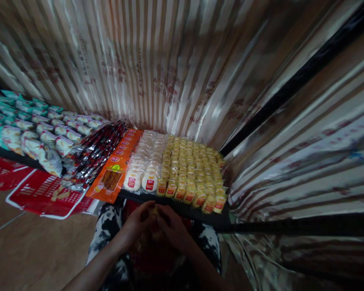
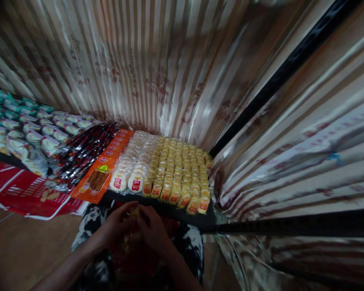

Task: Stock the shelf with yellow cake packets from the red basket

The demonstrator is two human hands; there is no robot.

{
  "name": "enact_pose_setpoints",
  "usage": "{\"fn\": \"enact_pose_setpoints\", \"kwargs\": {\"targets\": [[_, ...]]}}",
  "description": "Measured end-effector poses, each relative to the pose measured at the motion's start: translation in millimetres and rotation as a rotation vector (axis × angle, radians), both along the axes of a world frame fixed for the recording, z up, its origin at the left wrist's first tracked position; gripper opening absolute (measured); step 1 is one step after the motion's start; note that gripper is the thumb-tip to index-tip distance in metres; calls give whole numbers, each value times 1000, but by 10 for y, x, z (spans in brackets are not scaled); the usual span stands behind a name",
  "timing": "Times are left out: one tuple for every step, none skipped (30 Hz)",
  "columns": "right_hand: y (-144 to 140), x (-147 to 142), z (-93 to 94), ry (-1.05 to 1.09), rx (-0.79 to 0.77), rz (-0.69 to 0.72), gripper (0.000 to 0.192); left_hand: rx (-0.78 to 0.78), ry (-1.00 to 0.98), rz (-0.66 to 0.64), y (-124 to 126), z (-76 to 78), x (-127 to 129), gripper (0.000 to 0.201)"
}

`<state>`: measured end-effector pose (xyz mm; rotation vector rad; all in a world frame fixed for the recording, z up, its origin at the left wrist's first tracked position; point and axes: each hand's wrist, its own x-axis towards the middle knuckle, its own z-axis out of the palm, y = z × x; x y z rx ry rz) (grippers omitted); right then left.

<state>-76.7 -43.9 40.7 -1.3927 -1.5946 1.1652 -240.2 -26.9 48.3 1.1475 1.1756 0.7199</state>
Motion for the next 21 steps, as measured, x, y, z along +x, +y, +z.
{"fn": "enact_pose_setpoints", "kwargs": {"targets": [[33,26,45,17,2,-27,38,3,-36,-14,52,62,35,52],[66,56,92,50,-5,-56,40,3,-72,-30,109,122,80,49],[99,90,143,93,-12,-88,42,8,-96,-50,171,180,134,46],[133,131,198,134,-13,-115,42,20,-102,-75,240,239,197,43],[168,179,258,160,-5,-139,40,41,-84,-99,315,300,268,39],[205,236,323,166,11,-159,38,69,-47,-123,396,365,346,37],[244,305,390,153,34,-183,36,102,-1,-141,480,434,430,37],[285,388,457,122,63,-213,36,141,48,-153,566,508,519,36],[328,485,520,75,103,-252,38,187,88,-158,653,586,613,37],[370,595,575,18,159,-313,39,233,123,-148,740,667,713,37],[411,718,617,-56,228,-397,41,281,153,-145,828,748,820,37],[448,849,645,-153,305,-501,42,326,185,-135,915,824,933,37],[479,984,654,-254,374,-608,45,373,215,-132,1003,892,1053,37],[503,1120,644,-341,413,-690,48,425,241,-140,1089,949,1182,37],[519,1251,616,-402,427,-748,52,473,263,-152,1173,992,1318,37],[529,1373,573,-435,415,-781,56,509,288,-159,1255,1020,1461,37],[534,1483,516,-445,375,-792,60,546,315,-176,1331,1035,1608,38],[538,1579,451,-446,316,-797,64,575,349,-193,1403,1039,1759,39],[542,1660,383,-444,241,-802,68,593,383,-217,1470,1033,1909,38],[548,1726,315,-426,166,-815,73,618,401,-254,1530,1019,2057,37],[556,1776,251,-396,110,-817,77,658,412,-277,1583,1000,2199,37]]}}
